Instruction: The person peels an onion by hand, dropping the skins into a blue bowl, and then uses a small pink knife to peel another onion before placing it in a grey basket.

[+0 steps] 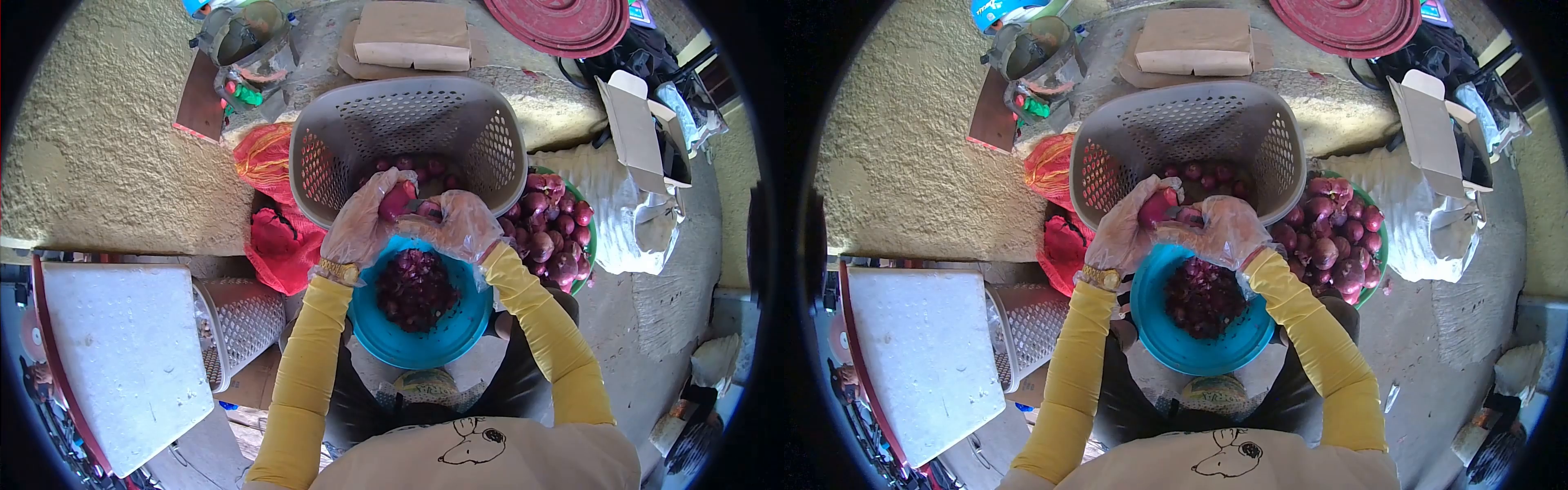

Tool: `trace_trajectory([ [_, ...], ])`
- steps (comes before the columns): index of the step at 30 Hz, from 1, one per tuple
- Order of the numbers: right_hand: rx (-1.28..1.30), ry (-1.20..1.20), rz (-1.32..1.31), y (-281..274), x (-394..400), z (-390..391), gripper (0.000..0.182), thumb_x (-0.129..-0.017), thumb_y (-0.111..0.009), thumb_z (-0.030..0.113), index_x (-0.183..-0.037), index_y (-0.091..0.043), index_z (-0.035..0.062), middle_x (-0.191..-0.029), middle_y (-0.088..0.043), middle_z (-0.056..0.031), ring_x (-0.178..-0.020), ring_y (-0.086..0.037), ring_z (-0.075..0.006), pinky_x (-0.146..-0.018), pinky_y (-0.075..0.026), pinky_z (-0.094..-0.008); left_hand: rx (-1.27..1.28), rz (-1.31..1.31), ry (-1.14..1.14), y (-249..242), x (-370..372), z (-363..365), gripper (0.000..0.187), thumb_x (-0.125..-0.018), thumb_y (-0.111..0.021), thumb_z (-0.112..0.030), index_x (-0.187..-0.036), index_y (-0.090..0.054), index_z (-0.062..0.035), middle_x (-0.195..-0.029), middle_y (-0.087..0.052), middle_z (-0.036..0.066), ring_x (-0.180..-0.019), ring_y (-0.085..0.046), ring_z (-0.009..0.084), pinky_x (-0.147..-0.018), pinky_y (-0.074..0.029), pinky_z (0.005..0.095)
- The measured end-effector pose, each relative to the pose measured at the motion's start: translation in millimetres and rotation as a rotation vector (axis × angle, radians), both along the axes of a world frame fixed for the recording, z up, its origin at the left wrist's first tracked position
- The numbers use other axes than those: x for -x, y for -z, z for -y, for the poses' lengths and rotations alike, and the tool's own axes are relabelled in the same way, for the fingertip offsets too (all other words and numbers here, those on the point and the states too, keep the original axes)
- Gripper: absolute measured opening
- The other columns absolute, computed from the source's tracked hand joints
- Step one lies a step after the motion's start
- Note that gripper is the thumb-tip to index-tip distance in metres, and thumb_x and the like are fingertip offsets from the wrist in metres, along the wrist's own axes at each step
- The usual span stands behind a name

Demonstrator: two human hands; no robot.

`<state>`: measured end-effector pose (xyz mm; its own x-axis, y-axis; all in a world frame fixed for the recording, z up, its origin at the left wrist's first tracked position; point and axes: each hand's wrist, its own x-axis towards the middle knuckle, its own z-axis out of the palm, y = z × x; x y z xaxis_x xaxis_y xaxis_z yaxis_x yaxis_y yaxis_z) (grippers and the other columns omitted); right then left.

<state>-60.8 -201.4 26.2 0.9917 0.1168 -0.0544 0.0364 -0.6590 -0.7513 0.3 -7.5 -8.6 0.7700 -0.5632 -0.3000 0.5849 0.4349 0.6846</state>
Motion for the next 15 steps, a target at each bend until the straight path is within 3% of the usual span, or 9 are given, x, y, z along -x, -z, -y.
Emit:
trace_trajectory([
  [7, 0.032, -0.054, 0.013, 10.7, -1.9, 0.4, 0.062, -0.087, -0.078, 0.062, -0.102, -0.079, 0.0018, -0.078, -0.073, -0.0201, -0.072, -0.069, -0.0391, -0.071, -0.054, -0.0448, -0.122, 0.082, -0.015, 0.7, 0.6, -1.5, 0.042, -0.108, -0.061, -0.036, -0.126, -0.063, 0.0023, -0.112, -0.067, 0.011, -0.102, -0.069, 0.0246, -0.084, -0.062, 0.0374],
  [10, 0.070, -0.074, 0.148, 29.4, -2.7, 1.8, 0.060, -0.089, -0.076, 0.061, -0.105, -0.079, 0.0029, -0.078, -0.072, -0.0208, -0.073, -0.069, -0.0404, -0.070, -0.054, -0.0459, -0.068, 0.022, -0.029, -4.4, 5.1, -1.9, 0.041, -0.107, -0.062, -0.034, -0.128, -0.063, 0.0016, -0.113, -0.068, 0.010, -0.102, -0.067, 0.0212, -0.087, -0.060, 0.0339],
  [13, 0.121, -0.102, 0.194, 28.8, -0.8, 4.4, 0.060, -0.090, -0.073, 0.064, -0.102, -0.081, 0.0065, -0.076, -0.071, -0.0199, -0.074, -0.068, -0.0405, -0.069, -0.054, -0.0457, -0.197, 0.031, -0.064, -8.4, 9.9, -3.7, 0.043, -0.108, -0.061, -0.034, -0.133, -0.061, 0.0004, -0.119, -0.068, 0.010, -0.104, -0.066, 0.0204, -0.092, -0.058, 0.0318],
  [15, 0.245, -0.132, 0.205, 19.6, 0.8, 4.8, 0.061, -0.089, -0.071, 0.067, -0.098, -0.081, 0.0080, -0.074, -0.070, -0.0193, -0.074, -0.068, -0.0402, -0.069, -0.054, -0.0459, -0.545, 0.765, -0.049, 5.4, 11.5, -8.9, 0.045, -0.108, -0.062, -0.033, -0.139, -0.057, -0.0005, -0.124, -0.066, 0.010, -0.108, -0.064, 0.0194, -0.099, -0.055, 0.0291],
])
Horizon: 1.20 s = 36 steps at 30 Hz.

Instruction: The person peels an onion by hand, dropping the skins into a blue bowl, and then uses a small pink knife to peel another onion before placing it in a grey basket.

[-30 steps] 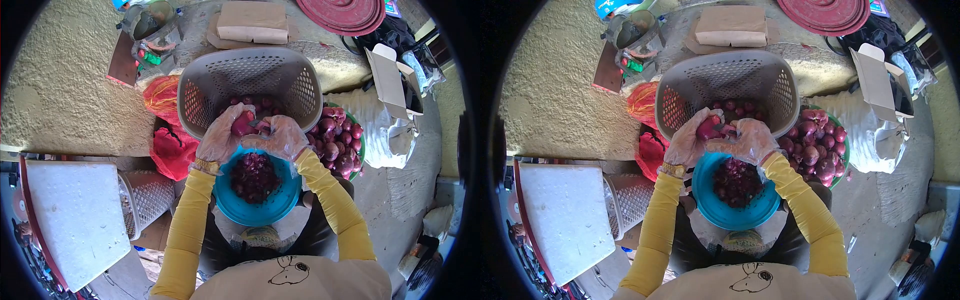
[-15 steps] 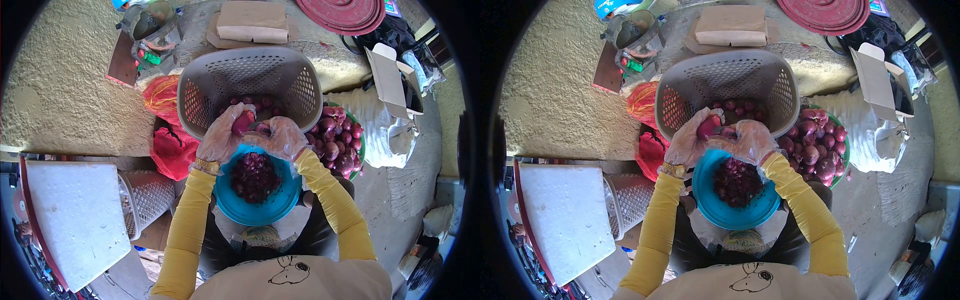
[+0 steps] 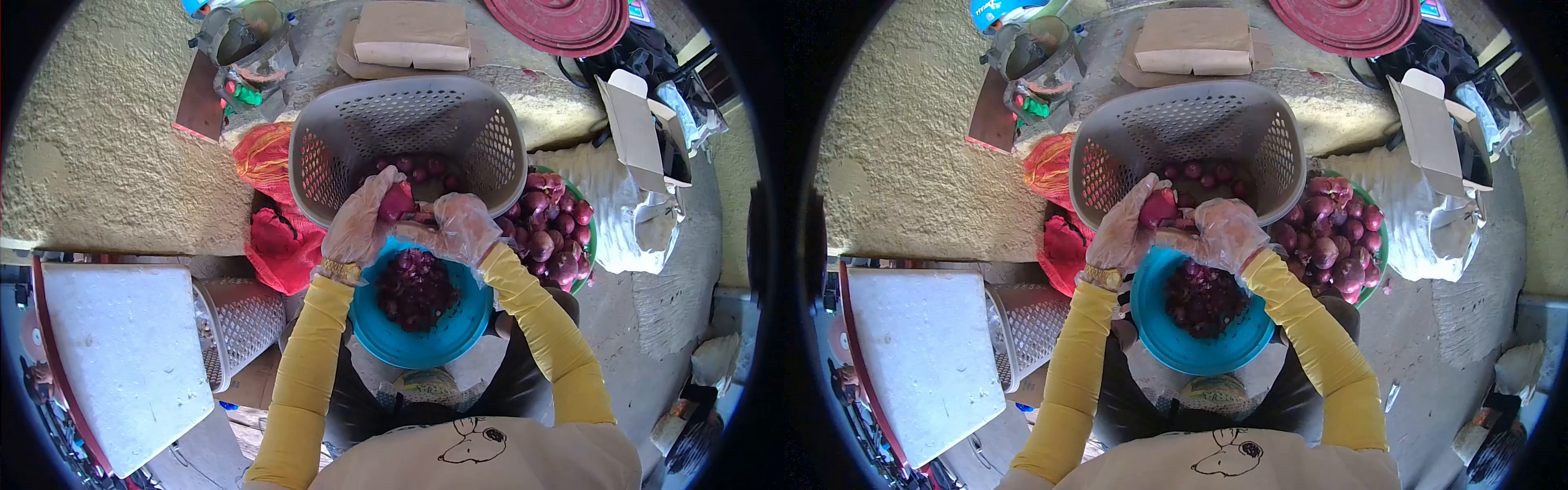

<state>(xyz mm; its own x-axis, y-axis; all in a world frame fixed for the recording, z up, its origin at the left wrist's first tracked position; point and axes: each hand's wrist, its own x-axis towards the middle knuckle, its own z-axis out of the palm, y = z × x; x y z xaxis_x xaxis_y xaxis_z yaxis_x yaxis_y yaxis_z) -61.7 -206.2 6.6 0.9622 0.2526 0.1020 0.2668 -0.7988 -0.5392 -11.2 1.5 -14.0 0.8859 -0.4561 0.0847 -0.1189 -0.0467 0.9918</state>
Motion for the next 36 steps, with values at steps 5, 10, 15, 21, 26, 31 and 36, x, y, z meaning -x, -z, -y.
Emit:
trace_trajectory([
  [5, 0.164, -0.076, -0.066, 4.7, 1.3, -6.1, 0.072, -0.084, -0.064, 0.078, -0.085, -0.077, 0.0077, -0.085, -0.073, -0.0196, -0.088, -0.071, -0.0419, -0.083, -0.056, -0.0490, 0.081, -0.138, -0.040, 3.7, -10.4, -2.8, 0.048, -0.105, -0.067, -0.034, -0.137, -0.054, 0.0007, -0.121, -0.063, 0.014, -0.109, -0.068, 0.0308, -0.098, -0.060, 0.0413],
  [10, 0.228, -0.298, -0.220, -4.6, 7.1, -15.9, 0.077, -0.078, -0.065, 0.084, -0.082, -0.077, 0.0083, -0.083, -0.073, -0.0190, -0.084, -0.071, -0.0426, -0.078, -0.056, -0.0514, 0.473, -0.614, -0.099, -4.4, -9.8, 0.0, 0.050, -0.102, -0.071, -0.035, -0.130, -0.055, 0.0025, -0.120, -0.060, 0.017, -0.105, -0.070, 0.0424, -0.089, -0.064, 0.0533],
  [15, 0.164, -0.297, -0.198, 2.5, 14.0, -17.0, 0.074, -0.078, -0.066, 0.083, -0.075, -0.075, 0.0100, -0.077, -0.071, -0.0182, -0.078, -0.072, -0.0403, -0.072, -0.056, -0.0508, 0.698, -0.771, -0.174, -14.6, -10.1, 3.1, 0.046, -0.103, -0.069, -0.031, -0.129, -0.054, 0.0047, -0.125, -0.059, 0.019, -0.106, -0.069, 0.0454, -0.089, -0.064, 0.0531],
  [21, 0.185, -0.225, -0.166, 24.8, 13.1, -21.9, 0.076, -0.075, -0.068, 0.084, -0.071, -0.074, 0.0093, -0.075, -0.071, -0.0183, -0.075, -0.070, -0.0418, -0.070, -0.054, -0.0522, 0.839, -0.873, -0.200, -9.6, -13.1, 5.0, 0.032, -0.105, -0.065, -0.024, -0.119, -0.056, 0.0041, -0.124, -0.062, 0.019, -0.113, -0.065, 0.0476, -0.093, -0.062, 0.0569],
  [26, 0.150, -0.260, -0.130, -10.3, 7.4, -12.9, 0.075, -0.073, -0.072, 0.083, -0.076, -0.076, 0.0085, -0.076, -0.071, -0.0187, -0.076, -0.070, -0.0407, -0.069, -0.055, -0.0490, 0.810, -0.890, -0.143, -16.9, -11.0, 7.7, 0.029, -0.106, -0.064, -0.024, -0.115, -0.059, 0.0032, -0.116, -0.065, 0.018, -0.110, -0.067, 0.0388, -0.092, -0.062, 0.0547],
  [31, -0.226, 0.042, -0.032, -19.6, 3.4, -12.0, 0.072, -0.070, -0.084, 0.073, -0.089, -0.078, 0.0041, -0.075, -0.069, -0.0171, -0.072, -0.070, -0.0360, -0.068, -0.055, -0.0430, 0.722, -0.801, -0.092, -12.5, -9.0, 7.4, 0.027, -0.105, -0.065, -0.024, -0.115, -0.062, 0.0003, -0.111, -0.069, 0.016, -0.107, -0.069, 0.0291, -0.090, -0.063, 0.0475],
  [36, -0.267, 0.197, -0.178, -23.5, 0.8, -8.2, 0.073, -0.068, -0.091, 0.065, -0.097, -0.076, -0.0009, -0.071, -0.063, -0.0105, -0.066, -0.063, -0.0249, -0.067, -0.051, -0.0387, 0.460, -0.569, -0.083, -5.8, -8.3, 9.8, 0.030, -0.105, -0.066, -0.028, -0.118, -0.063, -0.0005, -0.112, -0.071, 0.015, -0.100, -0.071, 0.0286, -0.087, -0.063, 0.0444],
])
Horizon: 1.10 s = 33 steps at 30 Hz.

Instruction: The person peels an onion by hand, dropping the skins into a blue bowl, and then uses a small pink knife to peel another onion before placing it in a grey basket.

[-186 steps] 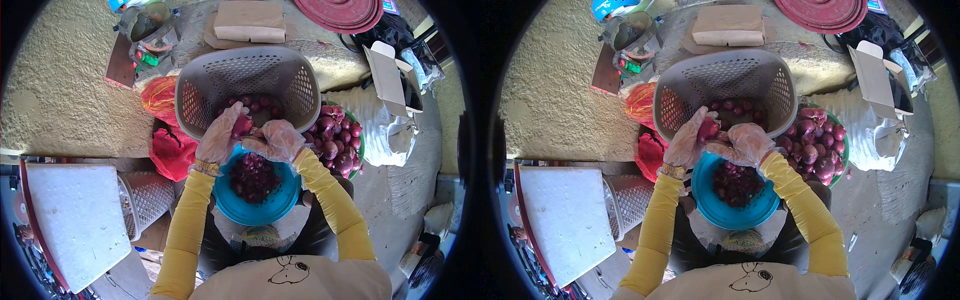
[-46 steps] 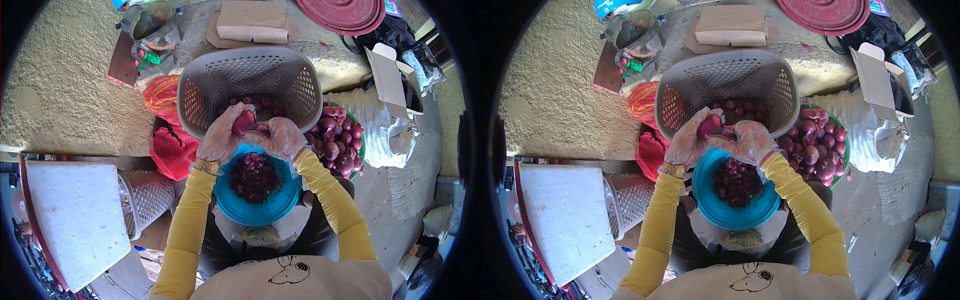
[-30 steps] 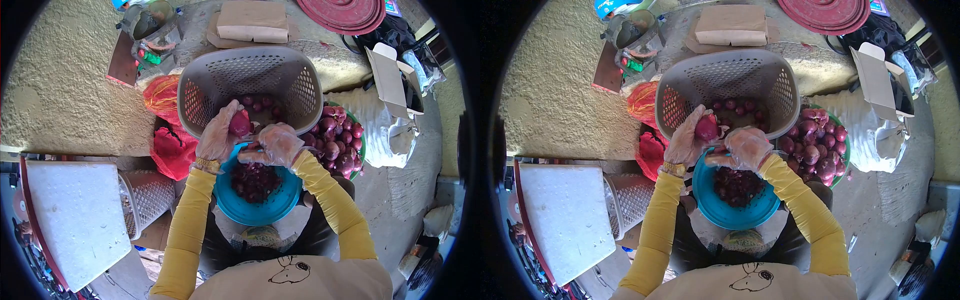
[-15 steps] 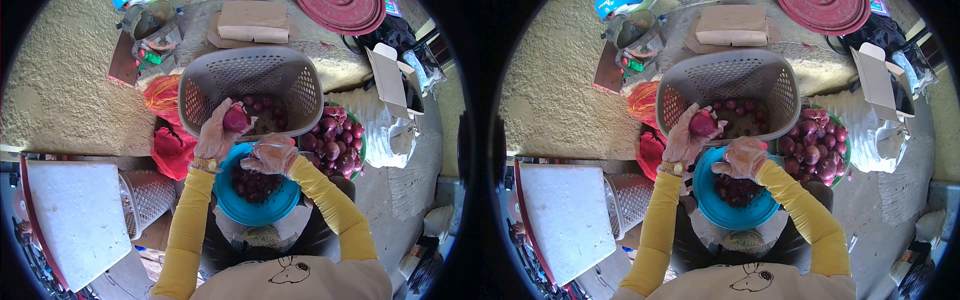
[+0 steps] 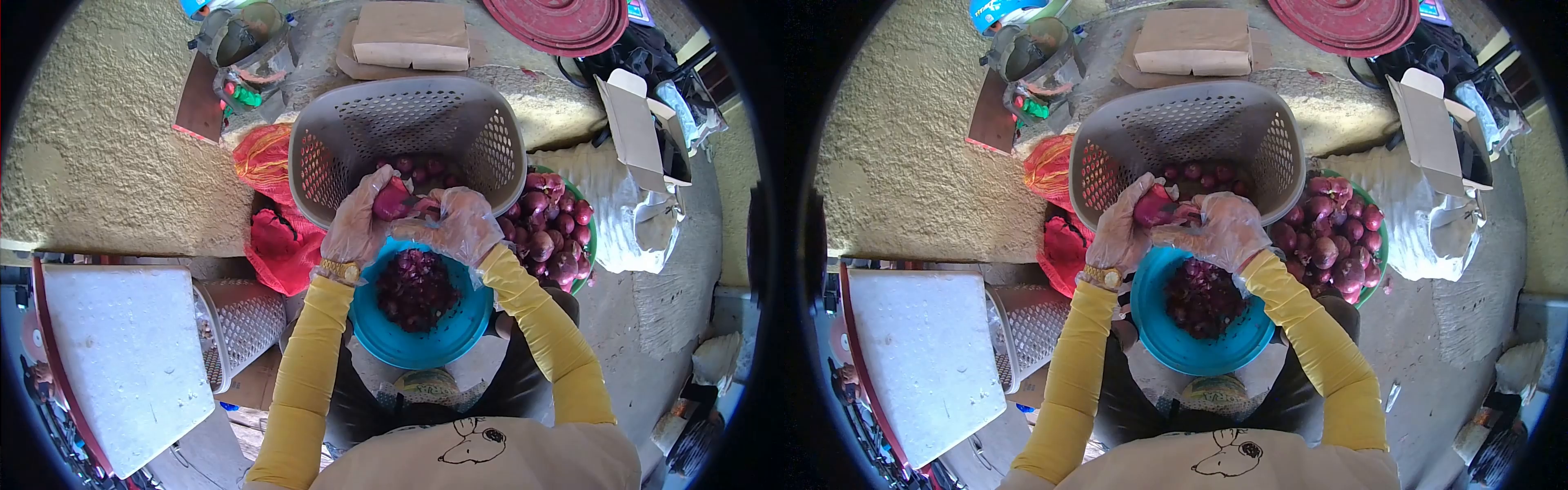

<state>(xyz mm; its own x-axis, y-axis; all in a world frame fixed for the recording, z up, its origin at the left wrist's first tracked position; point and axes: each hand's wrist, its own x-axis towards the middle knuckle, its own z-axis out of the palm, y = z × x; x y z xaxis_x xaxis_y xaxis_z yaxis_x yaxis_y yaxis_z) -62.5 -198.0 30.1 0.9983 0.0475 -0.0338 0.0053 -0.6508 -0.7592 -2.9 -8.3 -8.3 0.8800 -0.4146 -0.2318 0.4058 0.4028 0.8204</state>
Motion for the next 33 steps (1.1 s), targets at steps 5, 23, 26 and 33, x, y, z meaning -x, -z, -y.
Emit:
trace_trajectory([
  [5, 0.012, 0.003, 0.001, 5.2, -0.6, -0.2, 0.072, -0.069, -0.091, 0.065, -0.095, -0.076, -0.0009, -0.071, -0.064, -0.0119, -0.066, -0.064, -0.0266, -0.067, -0.051, -0.0398, 0.092, -0.111, 0.018, -0.9, 2.0, -1.5, 0.030, -0.105, -0.066, -0.030, -0.116, -0.064, -0.0021, -0.109, -0.069, 0.011, -0.103, -0.067, 0.0218, -0.093, -0.058, 0.0376],
  [23, 0.103, -0.017, 0.221, 27.4, -1.7, 2.4, 0.068, -0.080, -0.084, 0.062, -0.099, -0.078, -0.0022, -0.078, -0.072, -0.0231, -0.073, -0.071, -0.0393, -0.069, -0.056, -0.0457, -0.029, -0.044, -0.115, 29.4, 1.6, 0.2, 0.034, -0.102, -0.071, -0.028, -0.122, -0.064, -0.0006, -0.113, -0.070, 0.011, -0.102, -0.068, 0.0205, -0.090, -0.059, 0.0333],
  [26, 0.157, -0.025, 0.257, 26.6, -0.7, 3.8, 0.069, -0.080, -0.082, 0.063, -0.094, -0.077, -0.0040, -0.079, -0.072, -0.0230, -0.075, -0.072, -0.0405, -0.070, -0.057, -0.0464, 0.037, -0.124, -0.138, 7.6, 4.8, 5.8, 0.036, -0.101, -0.072, -0.029, -0.121, -0.064, -0.0005, -0.110, -0.070, 0.011, -0.099, -0.067, 0.0203, -0.088, -0.059, 0.0337],
  [33, 0.155, -0.048, 0.296, 32.4, -1.4, 3.4, 0.068, -0.083, -0.080, 0.063, -0.085, -0.075, -0.0047, -0.077, -0.073, -0.0216, -0.077, -0.072, -0.0417, -0.071, -0.057, -0.0471, 0.188, -0.349, -0.137, -8.0, 7.4, 8.2, 0.034, -0.101, -0.073, -0.029, -0.117, -0.064, -0.0007, -0.108, -0.069, 0.012, -0.099, -0.068, 0.0221, -0.088, -0.059, 0.0352],
])
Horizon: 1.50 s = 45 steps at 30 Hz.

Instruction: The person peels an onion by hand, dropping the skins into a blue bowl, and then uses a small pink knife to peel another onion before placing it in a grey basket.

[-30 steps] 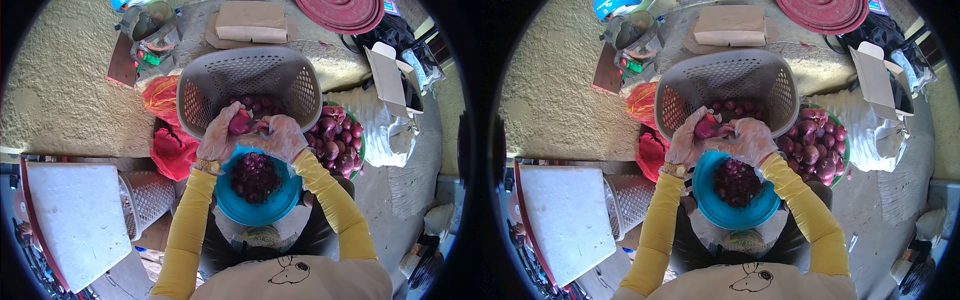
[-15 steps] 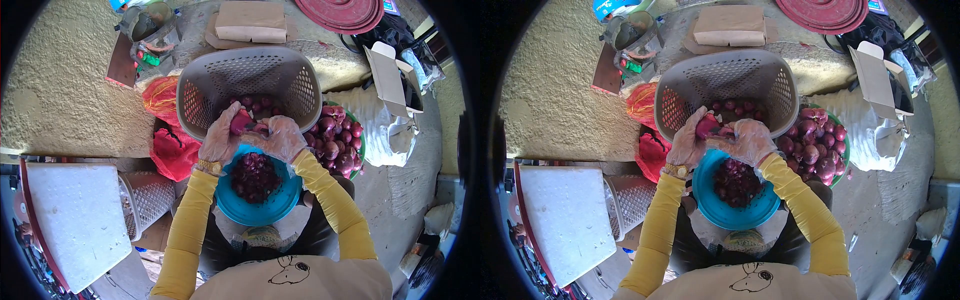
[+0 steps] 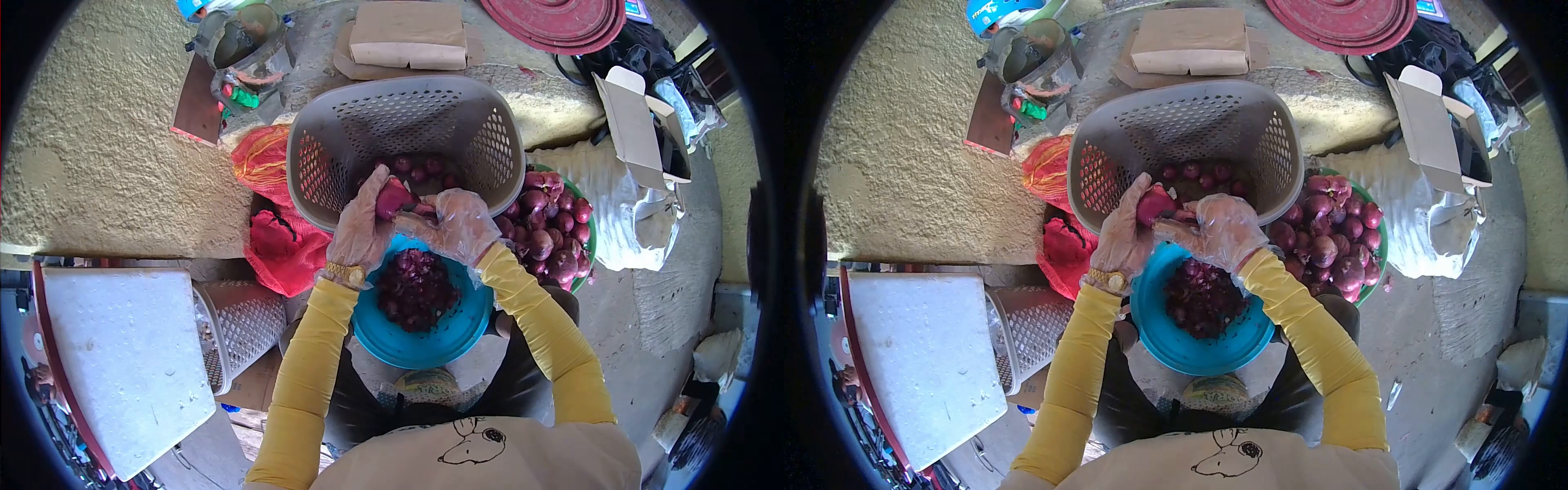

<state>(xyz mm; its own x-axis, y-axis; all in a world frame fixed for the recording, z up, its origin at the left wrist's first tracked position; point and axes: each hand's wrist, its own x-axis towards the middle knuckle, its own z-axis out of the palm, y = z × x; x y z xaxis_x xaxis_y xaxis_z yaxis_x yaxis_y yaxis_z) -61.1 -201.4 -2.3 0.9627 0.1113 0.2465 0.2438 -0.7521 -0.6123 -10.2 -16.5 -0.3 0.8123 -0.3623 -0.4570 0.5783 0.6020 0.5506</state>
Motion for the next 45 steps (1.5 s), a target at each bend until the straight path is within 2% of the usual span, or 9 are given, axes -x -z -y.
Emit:
trace_trajectory([
  [6, 0.217, -0.067, -0.216, -9.8, -1.9, 1.0, 0.071, -0.088, -0.061, 0.077, -0.099, -0.079, 0.0099, -0.087, -0.073, -0.0206, -0.089, -0.071, -0.0408, -0.082, -0.056, -0.0503, -0.041, 0.002, -0.027, 3.9, -2.0, 0.5, 0.037, -0.101, -0.073, -0.029, -0.120, -0.062, 0.0000, -0.111, -0.068, 0.013, -0.104, -0.068, 0.0240, -0.094, -0.058, 0.0352],
  [15, 0.295, -0.353, -0.190, -4.9, 4.2, -1.1, 0.075, -0.084, -0.062, 0.080, -0.077, -0.075, 0.0066, -0.083, -0.072, -0.0195, -0.083, -0.070, -0.0431, -0.077, -0.056, -0.0521, 0.010, 0.030, -0.006, 1.6, -4.9, -6.4, 0.037, -0.103, -0.069, -0.032, -0.119, -0.056, -0.0008, -0.111, -0.064, 0.015, -0.111, -0.067, 0.0452, -0.092, -0.063, 0.0562],
  [23, 0.385, -0.427, -0.353, 12.9, 14.4, -16.6, 0.077, -0.083, -0.058, 0.084, -0.073, -0.075, 0.0093, -0.075, -0.071, -0.0172, -0.075, -0.070, -0.0417, -0.071, -0.055, -0.0528, 0.047, -0.042, -0.037, -4.6, -5.6, -4.1, 0.036, -0.105, -0.067, -0.031, -0.121, -0.056, -0.0014, -0.118, -0.062, 0.015, -0.113, -0.067, 0.0468, -0.090, -0.063, 0.0547],
  [28, 0.329, -0.470, -0.294, 9.9, 12.1, -10.9, 0.070, -0.075, -0.071, 0.083, -0.086, -0.080, 0.0144, -0.075, -0.073, -0.0147, -0.075, -0.072, -0.0374, -0.073, -0.055, -0.0495, 0.063, -0.025, -0.014, 5.7, -8.7, -7.3, 0.037, -0.105, -0.066, -0.029, -0.127, -0.055, -0.0008, -0.122, -0.062, 0.017, -0.115, -0.066, 0.0469, -0.090, -0.062, 0.0546],
  [31, 0.248, -0.378, -0.371, -21.3, 8.1, -11.1, 0.064, -0.073, -0.075, 0.078, -0.085, -0.082, 0.0161, -0.077, -0.073, -0.0148, -0.078, -0.072, -0.0380, -0.073, -0.055, -0.0490, 0.108, -0.005, 0.012, 8.9, -9.1, -8.1, 0.038, -0.106, -0.065, -0.028, -0.129, -0.054, -0.0004, -0.124, -0.062, 0.018, -0.115, -0.065, 0.0467, -0.093, -0.062, 0.0547],
  [33, 0.219, -0.272, -0.343, -27.4, 2.9, -12.0, 0.063, -0.072, -0.077, 0.077, -0.089, -0.082, 0.0160, -0.079, -0.074, -0.0146, -0.079, -0.072, -0.0373, -0.074, -0.055, -0.0480, -0.164, 0.268, 0.055, 3.4, -2.7, -5.5, 0.042, -0.106, -0.065, -0.029, -0.134, -0.054, 0.0004, -0.129, -0.062, 0.017, -0.116, -0.066, 0.0412, -0.096, -0.062, 0.0512],
  [40, -0.160, 0.041, -0.273, -24.3, 0.6, -4.2, 0.063, -0.071, -0.085, 0.067, -0.099, -0.080, 0.0108, -0.077, -0.072, -0.0145, -0.077, -0.072, -0.0343, -0.073, -0.056, -0.0422, 0.076, 0.006, 0.118, 7.9, -5.0, -11.5, 0.047, -0.106, -0.064, -0.024, -0.146, -0.050, -0.0035, -0.137, -0.061, 0.013, -0.118, -0.065, 0.0247, -0.103, -0.059, 0.0403],
  [42, -0.180, 0.059, -0.316, -26.2, 0.0, -3.4, 0.063, -0.070, -0.086, 0.066, -0.099, -0.080, 0.0101, -0.076, -0.072, -0.0143, -0.076, -0.072, -0.0335, -0.073, -0.056, -0.0415, -0.142, 0.351, 0.182, 10.9, 0.5, -10.7, 0.043, -0.107, -0.062, -0.021, -0.145, -0.052, -0.0027, -0.134, -0.064, 0.013, -0.119, -0.064, 0.0218, -0.105, -0.057, 0.0359],
  [45, -0.120, 0.055, -0.314, -31.0, 0.2, -3.5, 0.070, -0.072, -0.088, 0.065, -0.100, -0.079, 0.0015, -0.073, -0.069, -0.0189, -0.068, -0.070, -0.0325, -0.068, -0.054, -0.0413, 0.029, 0.058, 0.086, 0.6, -1.2, -4.9, 0.039, -0.107, -0.063, -0.022, -0.139, -0.057, 0.0001, -0.129, -0.067, 0.013, -0.118, -0.065, 0.0210, -0.105, -0.055, 0.0324],
])
